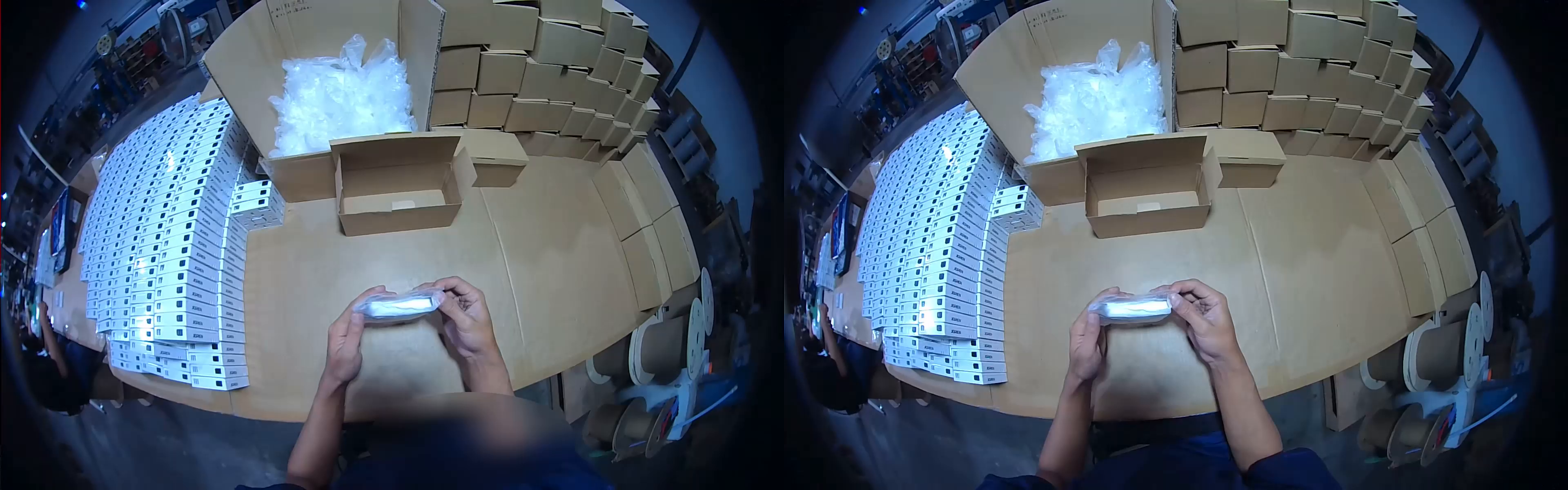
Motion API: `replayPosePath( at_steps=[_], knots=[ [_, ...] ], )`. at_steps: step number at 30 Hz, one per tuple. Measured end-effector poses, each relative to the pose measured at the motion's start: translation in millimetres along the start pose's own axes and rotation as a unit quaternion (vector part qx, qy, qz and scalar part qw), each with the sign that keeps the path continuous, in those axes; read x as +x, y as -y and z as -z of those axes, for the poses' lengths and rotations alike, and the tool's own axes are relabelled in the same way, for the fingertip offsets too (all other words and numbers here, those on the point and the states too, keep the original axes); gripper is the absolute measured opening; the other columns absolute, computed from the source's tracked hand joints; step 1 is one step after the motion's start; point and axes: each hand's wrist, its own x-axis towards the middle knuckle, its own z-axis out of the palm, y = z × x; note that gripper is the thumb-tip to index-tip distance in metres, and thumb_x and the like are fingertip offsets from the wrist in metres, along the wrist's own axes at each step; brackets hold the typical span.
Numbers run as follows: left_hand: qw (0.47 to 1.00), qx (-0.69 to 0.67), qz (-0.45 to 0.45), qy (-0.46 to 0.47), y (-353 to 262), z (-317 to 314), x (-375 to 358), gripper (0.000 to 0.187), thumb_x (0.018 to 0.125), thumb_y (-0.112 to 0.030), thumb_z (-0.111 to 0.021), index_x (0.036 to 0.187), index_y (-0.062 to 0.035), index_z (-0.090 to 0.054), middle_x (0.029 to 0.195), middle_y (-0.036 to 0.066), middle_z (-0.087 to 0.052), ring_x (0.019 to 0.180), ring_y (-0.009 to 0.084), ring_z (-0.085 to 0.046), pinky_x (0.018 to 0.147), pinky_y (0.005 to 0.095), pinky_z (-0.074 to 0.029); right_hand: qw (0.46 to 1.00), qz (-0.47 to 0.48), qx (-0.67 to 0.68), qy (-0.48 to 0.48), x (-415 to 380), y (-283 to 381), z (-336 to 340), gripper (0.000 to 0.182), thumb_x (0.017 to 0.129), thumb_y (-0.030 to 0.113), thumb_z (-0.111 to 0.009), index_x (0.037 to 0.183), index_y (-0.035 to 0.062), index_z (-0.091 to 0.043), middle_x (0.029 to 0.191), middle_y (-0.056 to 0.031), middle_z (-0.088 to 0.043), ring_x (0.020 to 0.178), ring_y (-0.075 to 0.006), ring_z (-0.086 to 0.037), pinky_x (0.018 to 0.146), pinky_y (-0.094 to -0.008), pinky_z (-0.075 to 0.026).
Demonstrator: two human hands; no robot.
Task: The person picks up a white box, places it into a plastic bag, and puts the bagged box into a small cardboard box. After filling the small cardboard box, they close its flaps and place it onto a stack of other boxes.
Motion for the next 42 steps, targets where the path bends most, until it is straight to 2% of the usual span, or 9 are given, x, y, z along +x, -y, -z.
replayPosePath(
  at_steps=[4, 7, 12, 18, 28, 31, 32, 35, 42],
  knots=[
    [0.996, -0.034, 0.014, -0.087, -6, -11, 3, 0.048, 0.115, -0.025, -0.034, 0.146, 0.0079, -0.050, 0.141, 0.017, -0.060, 0.130, 0.0230, -0.056, 0.115, 0.0366, -0.040, 0.999, -0.014, 0.042, -0.007, 4, 9, -21, 0.040, 0.095, 0.004, -0.074, 0.131, -0.0021, -0.058, 0.124, -0.0175, -0.069, 0.119, -0.0222, -0.065, 0.107, -0.0363, -0.050],
    [0.984, -0.125, 0.041, -0.121, -4, -19, 5, 0.048, 0.115, -0.025, -0.032, 0.149, 0.0067, -0.046, 0.144, 0.016, -0.056, 0.132, 0.0217, -0.054, 0.113, 0.0363, -0.041, 0.991, 0.015, -0.133, 0.009, -1, -5, -25, 0.054, 0.090, 0.003, -0.079, 0.137, -0.0019, -0.052, 0.127, -0.0168, -0.066, 0.121, -0.0214, -0.063, 0.108, -0.0353, -0.049],
    [0.998, -0.003, 0.028, -0.062, 0, -20, 2, 0.042, 0.112, -0.020, -0.045, 0.148, 0.0030, -0.048, 0.140, 0.013, -0.057, 0.130, 0.0188, -0.054, 0.111, 0.0344, -0.043, 0.987, -0.032, -0.150, -0.038, -5, -12, -25, 0.037, 0.094, -0.001, -0.073, 0.128, -0.0036, -0.058, 0.118, -0.0105, -0.068, 0.111, -0.0152, -0.065, 0.099, -0.0307, -0.053],
    [0.988, -0.083, 0.129, -0.035, -6, -18, 2, 0.034, 0.112, -0.022, -0.046, 0.134, 0.0000, -0.059, 0.127, 0.011, -0.063, 0.116, 0.0181, -0.063, 0.099, 0.0358, -0.056, 0.981, 0.014, -0.192, 0.031, -2, -9, -10, 0.016, 0.099, 0.000, -0.066, 0.114, -0.0049, -0.070, 0.118, -0.0134, -0.072, 0.109, -0.0169, -0.065, 0.097, -0.0305, -0.053],
    [0.978, -0.074, 0.159, -0.109, 0, -22, 8, 0.025, 0.112, -0.024, -0.048, 0.109, -0.0022, -0.059, 0.109, 0.009, -0.067, 0.099, 0.0190, -0.072, 0.086, 0.0356, -0.065, 0.970, 0.020, -0.232, -0.074, -8, -8, -40, 0.023, 0.105, 0.011, -0.061, 0.115, -0.0064, -0.072, 0.123, -0.0172, -0.072, 0.111, -0.0201, -0.067, 0.098, -0.0306, -0.052],
    [0.973, -0.050, 0.171, -0.149, -16, -25, 17, 0.028, 0.113, -0.025, -0.046, 0.105, -0.0025, -0.060, 0.105, 0.009, -0.068, 0.094, 0.0154, -0.071, 0.084, 0.0340, -0.063, 0.958, 0.190, -0.200, -0.082, -6, -11, -54, 0.024, 0.101, 0.012, -0.066, 0.117, -0.0041, -0.073, 0.133, -0.0190, -0.068, 0.120, -0.0241, -0.065, 0.101, -0.0322, -0.051],
    [0.974, -0.061, 0.159, -0.149, -16, -23, 17, 0.028, 0.113, -0.026, -0.046, 0.105, -0.0025, -0.060, 0.105, 0.009, -0.068, 0.094, 0.0157, -0.071, 0.084, 0.0342, -0.064, 0.908, 0.223, -0.352, 0.034, -5, -1, -34, 0.027, 0.093, 0.007, -0.073, 0.118, 0.0002, -0.075, 0.141, -0.0194, -0.063, 0.127, -0.0294, -0.063, 0.104, -0.0350, -0.051],
    [0.977, -0.083, 0.142, -0.135, -12, -20, 18, 0.030, 0.113, -0.028, -0.045, 0.108, -0.0025, -0.059, 0.104, 0.009, -0.068, 0.094, 0.0171, -0.071, 0.084, 0.0348, -0.064, 0.865, 0.151, -0.457, 0.142, -2, 12, -23, 0.034, 0.084, 0.001, -0.077, 0.118, 0.0036, -0.076, 0.136, -0.0197, -0.065, 0.120, -0.0323, -0.066, 0.100, -0.0379, -0.054],
    [0.972, -0.120, 0.176, -0.103, -14, -10, 16, 0.037, 0.114, -0.029, -0.041, 0.130, -0.0010, -0.057, 0.110, 0.013, -0.067, 0.101, 0.0214, -0.071, 0.086, 0.0377, -0.064, 0.886, 0.057, -0.454, 0.071, -3, 21, -22, 0.034, 0.082, 0.002, -0.081, 0.115, 0.0042, -0.077, 0.104, -0.0136, -0.078, 0.099, -0.0280, -0.073, 0.091, -0.0377, -0.055]
  ],
)
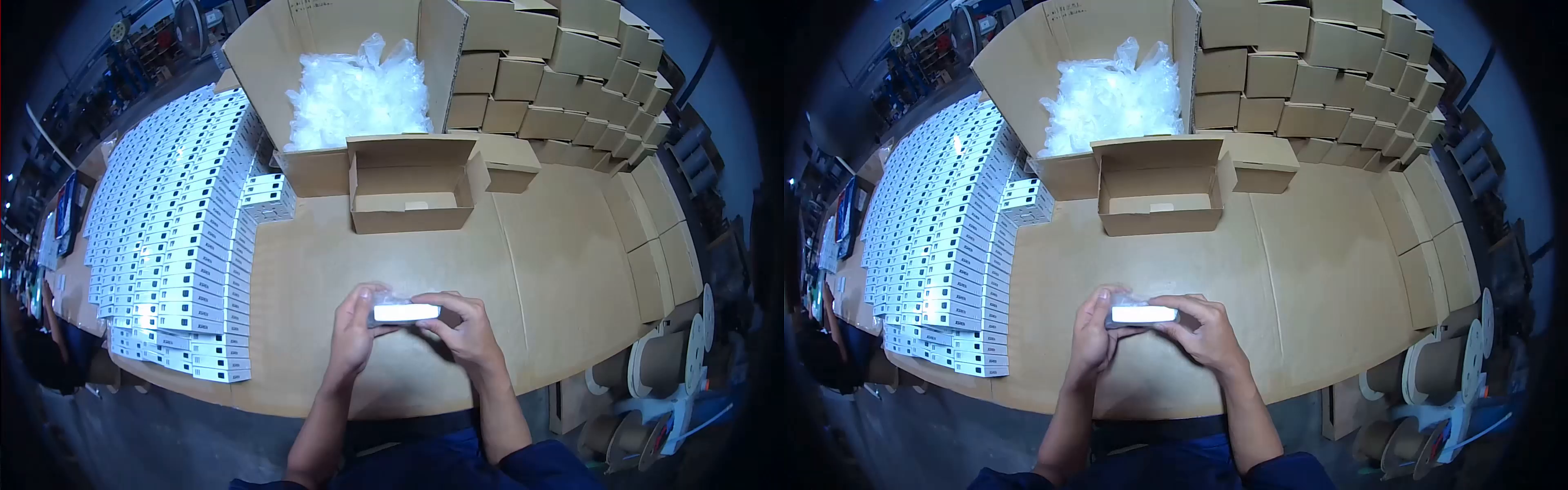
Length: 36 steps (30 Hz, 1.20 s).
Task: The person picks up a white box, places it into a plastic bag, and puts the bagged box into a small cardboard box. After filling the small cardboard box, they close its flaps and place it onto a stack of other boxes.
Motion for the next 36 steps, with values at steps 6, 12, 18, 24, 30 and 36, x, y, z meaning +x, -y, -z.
replayPosePath(
  at_steps=[6, 12, 18, 24, 30, 36],
  knots=[
    [0.983, 0.097, -0.090, 0.129, -16, 3, -11, 0.051, 0.105, -0.009, -0.057, 0.153, 0.0023, -0.041, 0.127, 0.020, -0.064, 0.116, 0.0252, -0.066, 0.094, 0.0368, -0.060, 0.999, -0.026, 0.038, -0.014, 0, -7, 3, 0.030, 0.081, 0.003, -0.082, 0.111, 0.0032, -0.076, 0.116, -0.0145, -0.076, 0.111, -0.0294, -0.070, 0.101, -0.0392, -0.053],
    [0.950, 0.224, -0.154, 0.155, -14, 16, -4, 0.022, 0.094, 0.002, -0.070, 0.116, 0.0044, -0.069, 0.130, 0.014, -0.064, 0.115, 0.0209, -0.064, 0.099, 0.0325, -0.054, 0.992, 0.093, -0.079, -0.007, 11, 7, 7, 0.037, 0.080, 0.005, -0.082, 0.115, 0.0042, -0.075, 0.128, -0.0105, -0.073, 0.123, -0.0335, -0.062, 0.106, -0.0406, -0.049],
    [0.922, 0.308, -0.168, 0.166, -30, 21, 2, 0.023, 0.092, -0.004, -0.074, 0.113, 0.0029, -0.072, 0.131, 0.015, -0.064, 0.121, 0.0248, -0.062, 0.100, 0.0349, -0.049, 0.974, 0.117, -0.181, 0.069, 17, 29, 15, 0.029, 0.082, 0.005, -0.080, 0.111, 0.0053, -0.073, 0.116, -0.0100, -0.073, 0.102, -0.0332, -0.069, 0.088, -0.0411, -0.056],
    [0.971, 0.173, -0.121, 0.112, -31, 19, 18, 0.066, 0.092, -0.007, -0.073, 0.152, -0.0053, -0.046, 0.150, 0.018, -0.048, 0.136, 0.0299, -0.053, 0.112, 0.0399, -0.044, 0.939, 0.236, -0.240, 0.067, 46, 31, 38, 0.019, 0.084, 0.001, -0.076, 0.103, 0.0030, -0.071, 0.096, -0.0124, -0.068, 0.079, -0.0294, -0.071, 0.069, -0.0386, -0.060],
    [0.743, 0.620, -0.251, -0.021, -47, 35, 48, 0.085, 0.090, -0.013, -0.076, 0.163, -0.0161, -0.031, 0.147, 0.022, -0.048, 0.135, 0.0420, -0.050, 0.115, 0.0478, -0.041, 0.930, 0.171, -0.243, -0.217, 88, 29, 51, 0.018, 0.087, -0.005, -0.073, 0.104, 0.0009, -0.069, 0.092, -0.0118, -0.064, 0.078, -0.0244, -0.071, 0.061, -0.0337, -0.062],
    [0.631, 0.719, -0.287, -0.044, -45, 32, 68, 0.089, 0.087, -0.019, -0.078, 0.164, -0.0196, -0.032, 0.123, 0.018, -0.060, 0.106, 0.0372, -0.060, 0.101, 0.0483, -0.045, 0.872, 0.223, -0.346, -0.266, 120, 9, 52, 0.021, 0.089, -0.005, -0.073, 0.107, 0.0020, -0.067, 0.092, -0.0117, -0.060, 0.074, -0.0246, -0.069, 0.060, -0.0331, -0.065]
  ],
)
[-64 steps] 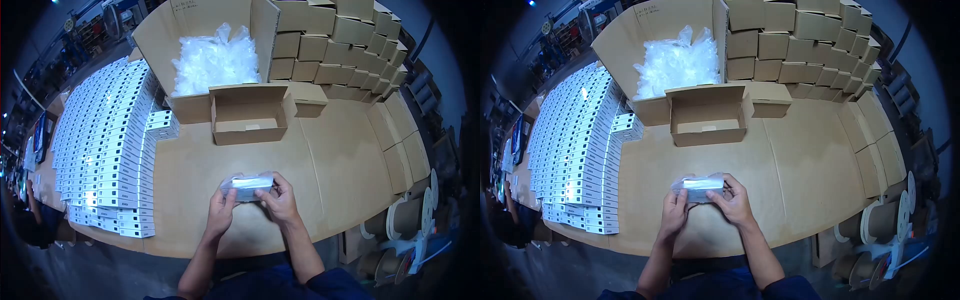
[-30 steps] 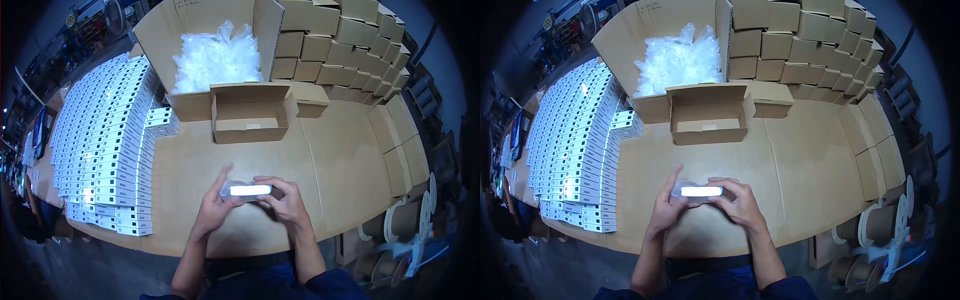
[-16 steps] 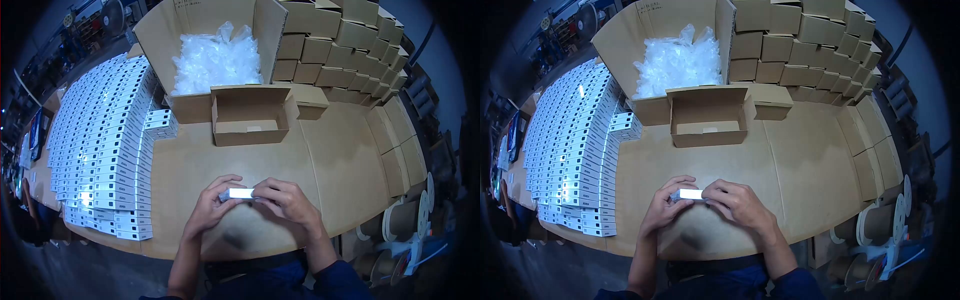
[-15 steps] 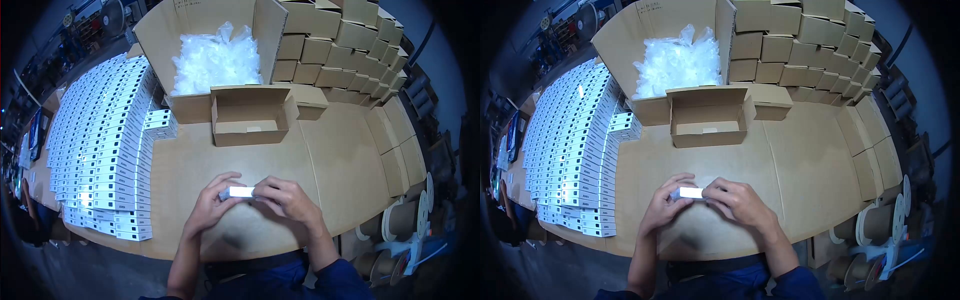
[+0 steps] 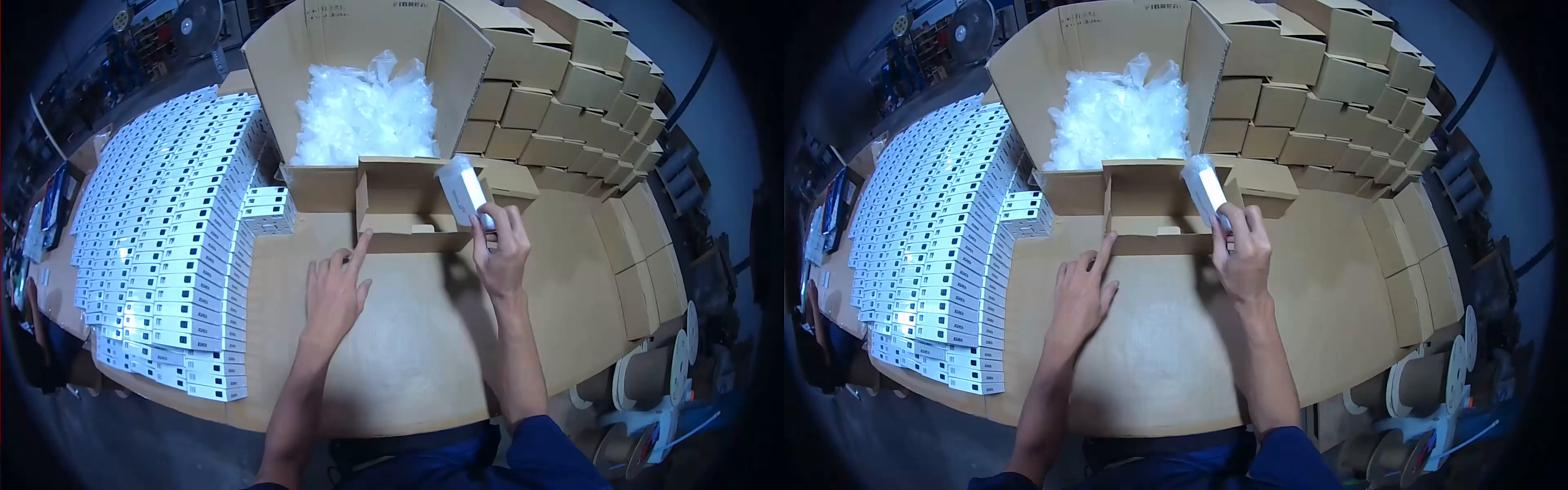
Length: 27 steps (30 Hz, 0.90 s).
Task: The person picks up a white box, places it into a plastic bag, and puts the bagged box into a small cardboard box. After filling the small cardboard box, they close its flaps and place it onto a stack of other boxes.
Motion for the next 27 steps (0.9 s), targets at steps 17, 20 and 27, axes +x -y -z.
replayPosePath(
  at_steps=[17, 20, 27],
  knots=[
    [0.998, 0.059, 0.012, 0.028, -7, -4, 4, 0.095, 0.089, -0.028, -0.077, 0.165, -0.0085, -0.024, 0.103, 0.016, -0.063, 0.095, 0.0337, -0.063, 0.100, 0.0528, -0.045, 0.988, -0.093, -0.114, 0.039, -17, -42, -43, 0.009, 0.091, 0.003, -0.071, 0.091, -0.0050, -0.068, 0.094, -0.0208, -0.062, 0.076, -0.0416, -0.067, 0.067, -0.0506, -0.054],
    [0.998, 0.062, 0.008, 0.028, -8, -7, 2, 0.095, 0.088, -0.027, -0.077, 0.165, -0.0083, -0.025, 0.102, 0.016, -0.063, 0.093, 0.0332, -0.063, 0.098, 0.0522, -0.045, 0.977, -0.123, -0.158, 0.067, -20, -37, -43, 0.013, 0.094, 0.009, -0.068, 0.094, -0.0045, -0.071, 0.100, -0.0205, -0.062, 0.078, -0.0418, -0.067, 0.069, -0.0509, -0.055],
    [0.998, -0.040, -0.042, -0.022, -5, 5, -6, 0.092, 0.087, -0.023, -0.077, 0.165, -0.0107, -0.028, 0.103, 0.013, -0.063, 0.092, 0.0305, -0.063, 0.093, 0.0446, -0.049, 0.978, -0.096, -0.175, 0.062, -23, -3, -28, 0.037, 0.096, 0.012, -0.064, 0.132, 0.0023, -0.063, 0.142, -0.0260, -0.051, 0.111, -0.0444, -0.063, 0.089, -0.0509, -0.054]
  ],
)
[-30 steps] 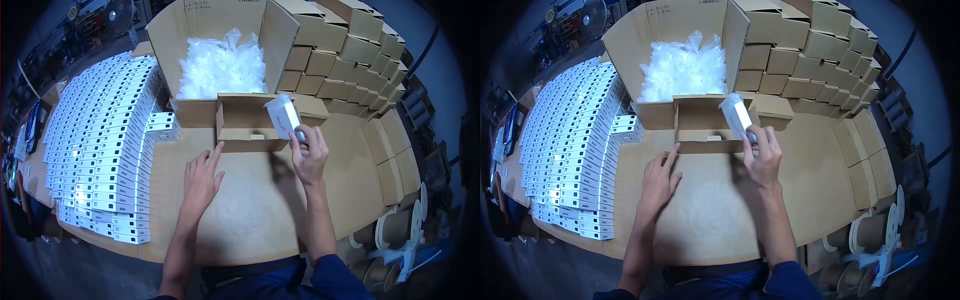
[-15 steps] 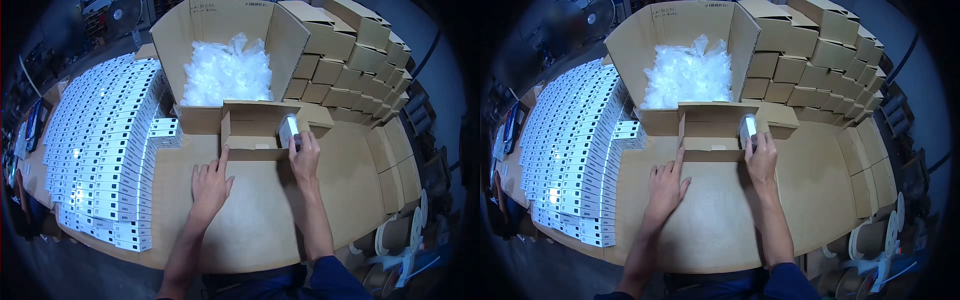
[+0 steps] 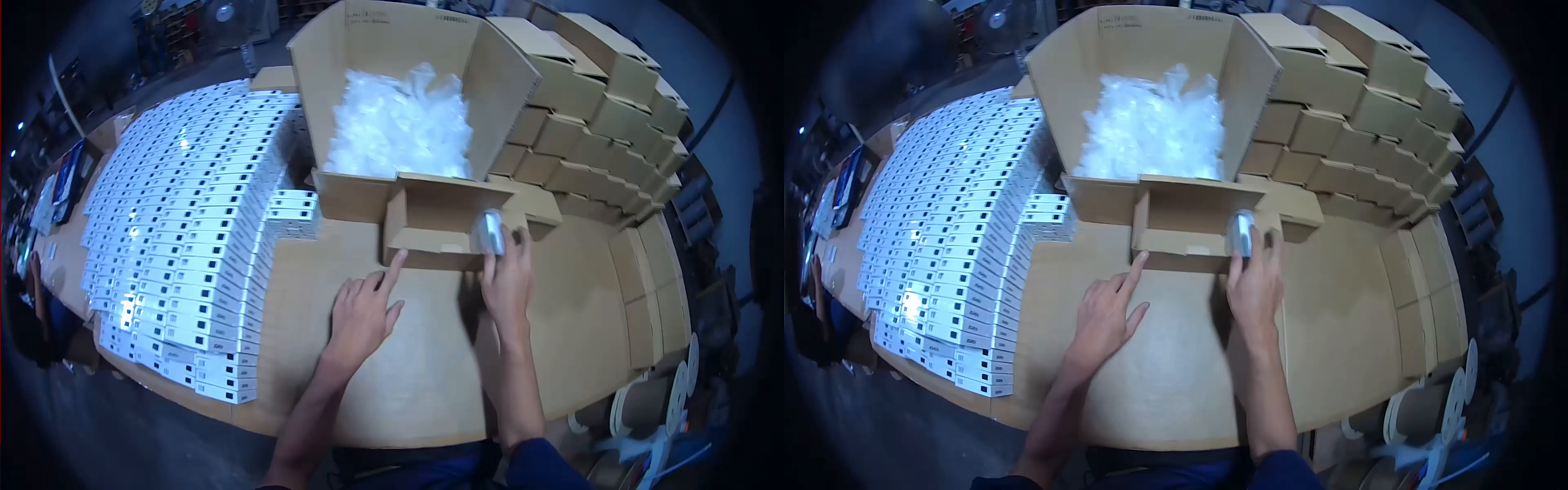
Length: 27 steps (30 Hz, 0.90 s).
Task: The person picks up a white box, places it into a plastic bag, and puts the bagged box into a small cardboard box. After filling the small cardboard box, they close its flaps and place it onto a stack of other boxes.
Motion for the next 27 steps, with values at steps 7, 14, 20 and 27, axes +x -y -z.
replayPosePath(
  at_steps=[7, 14, 20, 27],
  knots=[
    [0.983, -0.035, 0.122, -0.130, 56, 29, -6, 0.061, 0.089, -0.009, -0.073, 0.145, -0.0030, -0.050, 0.118, 0.016, -0.063, 0.112, 0.0347, -0.060, 0.098, 0.0455, -0.049, 0.936, 0.130, 0.327, 0.017, -13, 83, -5, 0.049, 0.084, -0.011, -0.056, 0.132, -0.0027, -0.057, 0.122, -0.0216, -0.063, 0.092, -0.0330, -0.065, 0.076, -0.0398, -0.055],
    [0.969, -0.053, 0.159, -0.183, 108, 34, 8, 0.073, 0.089, 0.000, -0.065, 0.155, 0.0022, -0.033, 0.151, 0.028, -0.046, 0.138, 0.0461, -0.047, 0.114, 0.0465, -0.041, 0.867, 0.137, 0.393, 0.275, 0, 166, -78, 0.064, 0.090, -0.007, -0.048, 0.151, 0.0041, -0.033, 0.125, -0.0307, -0.062, 0.103, -0.0497, -0.063, 0.092, -0.0524, -0.051],
    [0.968, -0.044, 0.196, -0.149, 113, 34, 12, 0.075, 0.091, -0.002, -0.063, 0.158, -0.0004, -0.030, 0.150, 0.028, -0.048, 0.135, 0.0453, -0.051, 0.111, 0.0486, -0.044, 0.872, 0.181, 0.356, 0.284, 19, 198, -119, 0.068, 0.089, -0.006, -0.046, 0.152, 0.0031, -0.023, 0.136, -0.0356, -0.057, 0.125, -0.0512, -0.057, 0.107, -0.0527, -0.046],
    [0.963, 0.002, 0.172, -0.210, 124, 29, 8, 0.055, 0.088, 0.004, -0.065, 0.142, -0.0041, -0.057, 0.131, 0.020, -0.059, 0.114, 0.0406, -0.062, 0.095, 0.0468, -0.052, 0.870, 0.158, 0.339, 0.322, 19, 200, -122, 0.072, 0.085, -0.011, -0.048, 0.152, -0.0005, -0.022, 0.135, -0.0382, -0.055, 0.124, -0.0528, -0.057, 0.106, -0.0532, -0.046]
  ],
)
